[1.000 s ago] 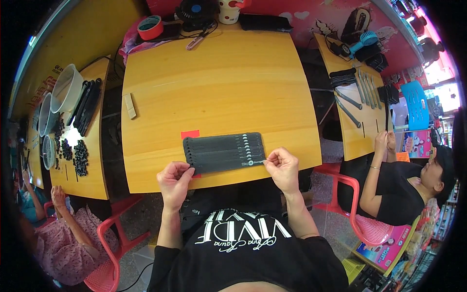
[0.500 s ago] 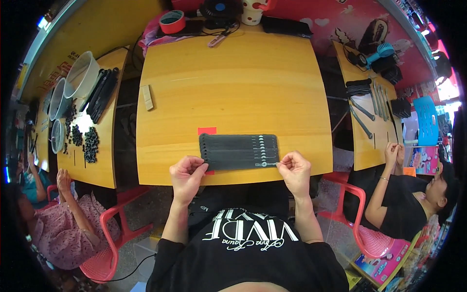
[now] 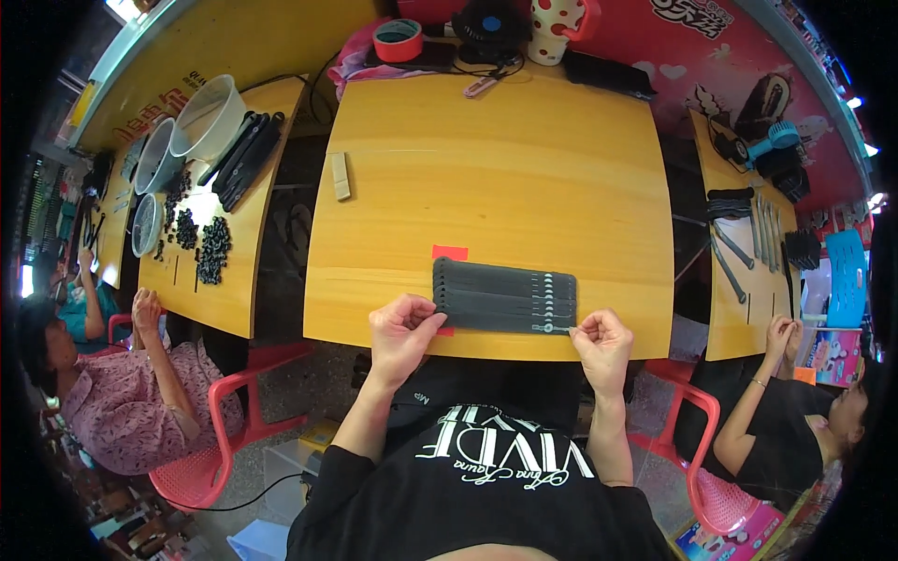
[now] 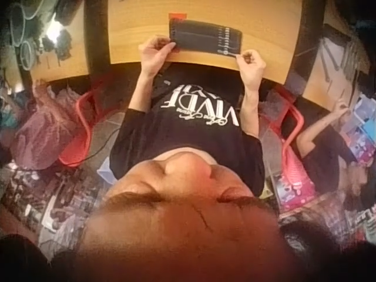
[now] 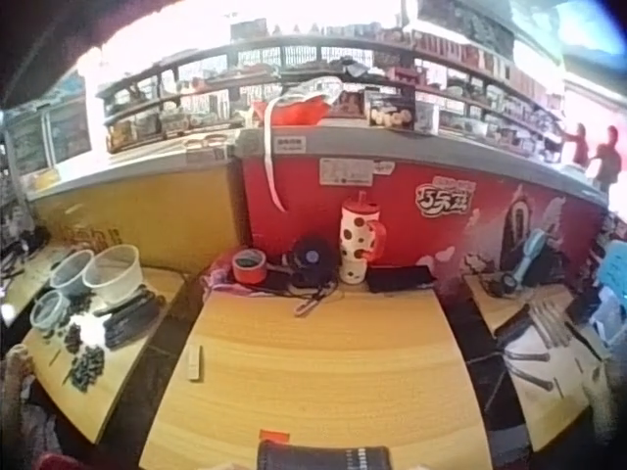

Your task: Assembling black elastic rubber straps by manually attaching plastic connectors and securing them with a small tool.

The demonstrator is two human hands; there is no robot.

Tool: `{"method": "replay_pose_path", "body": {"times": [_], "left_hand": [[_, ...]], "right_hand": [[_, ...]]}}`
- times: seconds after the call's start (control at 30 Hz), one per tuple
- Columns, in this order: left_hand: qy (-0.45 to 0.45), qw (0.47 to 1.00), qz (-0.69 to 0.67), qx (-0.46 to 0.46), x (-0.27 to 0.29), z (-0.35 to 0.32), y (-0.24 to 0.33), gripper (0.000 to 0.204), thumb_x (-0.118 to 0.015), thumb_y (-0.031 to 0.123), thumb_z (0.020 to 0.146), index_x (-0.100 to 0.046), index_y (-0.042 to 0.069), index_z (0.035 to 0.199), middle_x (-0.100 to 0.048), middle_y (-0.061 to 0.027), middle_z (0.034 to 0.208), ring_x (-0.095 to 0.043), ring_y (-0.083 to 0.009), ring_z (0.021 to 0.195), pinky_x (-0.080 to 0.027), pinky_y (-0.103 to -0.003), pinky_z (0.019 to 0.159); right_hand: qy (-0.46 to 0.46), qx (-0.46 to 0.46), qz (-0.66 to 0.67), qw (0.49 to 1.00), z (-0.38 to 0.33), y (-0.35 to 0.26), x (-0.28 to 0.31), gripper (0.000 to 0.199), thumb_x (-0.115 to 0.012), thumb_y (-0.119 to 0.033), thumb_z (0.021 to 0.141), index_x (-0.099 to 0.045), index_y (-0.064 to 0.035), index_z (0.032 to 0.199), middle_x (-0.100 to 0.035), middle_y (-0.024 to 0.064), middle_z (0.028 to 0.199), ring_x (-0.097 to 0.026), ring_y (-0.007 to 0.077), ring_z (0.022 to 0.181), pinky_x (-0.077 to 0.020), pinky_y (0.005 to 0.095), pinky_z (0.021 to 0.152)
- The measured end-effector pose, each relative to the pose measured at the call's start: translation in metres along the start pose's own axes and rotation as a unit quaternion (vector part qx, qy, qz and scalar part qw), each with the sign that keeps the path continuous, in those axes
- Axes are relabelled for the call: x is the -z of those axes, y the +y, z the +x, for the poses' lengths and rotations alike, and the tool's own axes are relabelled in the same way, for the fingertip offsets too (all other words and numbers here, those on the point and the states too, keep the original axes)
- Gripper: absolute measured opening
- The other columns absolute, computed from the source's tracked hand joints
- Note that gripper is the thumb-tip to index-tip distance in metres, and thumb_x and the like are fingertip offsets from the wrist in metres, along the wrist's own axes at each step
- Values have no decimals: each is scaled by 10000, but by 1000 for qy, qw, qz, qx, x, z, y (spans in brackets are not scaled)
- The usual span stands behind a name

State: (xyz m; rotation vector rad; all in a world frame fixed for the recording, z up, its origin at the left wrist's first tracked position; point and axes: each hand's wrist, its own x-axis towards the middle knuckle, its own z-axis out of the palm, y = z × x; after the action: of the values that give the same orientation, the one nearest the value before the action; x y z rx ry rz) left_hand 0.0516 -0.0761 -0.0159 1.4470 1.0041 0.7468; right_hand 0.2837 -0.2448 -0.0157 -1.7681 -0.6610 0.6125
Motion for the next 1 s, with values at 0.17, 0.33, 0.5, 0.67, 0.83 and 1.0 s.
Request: {"method": "replay_pose_path", "body": {"times": [0.17,0.33,0.5,0.67,0.83,1.0], "left_hand": [[24,1000,9,-9,-1,0,-3,112,-735,-58,762,-636,-27,804,-649,-31,664,-606,-57,602,-496,-211,557],[22,999,31,-19,0,2,-4,120,-741,-52,755,-635,-28,806,-647,-34,672,-601,-61,599,-496,-215,554],[22,998,56,-29,-1,1,-2,133,-749,-44,749,-630,-32,808,-640,-44,673,-599,-72,597,-495,-219,554],[22,995,93,-35,-1,0,1,156,-758,-38,742,-622,-29,819,-631,-59,680,-599,-84,594,-493,-222,553],[25,995,95,-23,-2,-1,-1,169,-758,-39,740,-614,-27,828,-625,-56,690,-591,-86,590,-490,-223,550],[28,994,96,-32,-5,-1,-2,190,-758,-43,734,-610,-22,851,-620,-59,696,-584,-90,586,-489,-226,550]], "right_hand": [[-1,-6,-4,1000,0,1,0,173,-661,90,765,-532,-23,742,-520,-36,694,-483,20,601,-397,184,539],[0,-10,-10,1000,1,0,0,169,-657,91,769,-536,-24,744,-521,-33,697,-476,18,600,-392,184,539],[-7,-10,5,1000,1,-2,0,167,-655,95,770,-537,-21,750,-526,-32,702,-482,18,603,-392,180,539],[-5,-10,2,1000,0,-1,0,169,-655,98,772,-535,-19,757,-529,-30,707,-488,19,605,-394,180,537],[-5,-5,-7,1000,1,-1,-1,172,-657,96,771,-531,-20,757,-529,-30,695,-490,21,605,-397,183,536],[0,-6,-3,1000,0,0,0,171,-661,89,772,-531,-20,753,-531,-30,692,-488,20,602,-395,186,533]]}}
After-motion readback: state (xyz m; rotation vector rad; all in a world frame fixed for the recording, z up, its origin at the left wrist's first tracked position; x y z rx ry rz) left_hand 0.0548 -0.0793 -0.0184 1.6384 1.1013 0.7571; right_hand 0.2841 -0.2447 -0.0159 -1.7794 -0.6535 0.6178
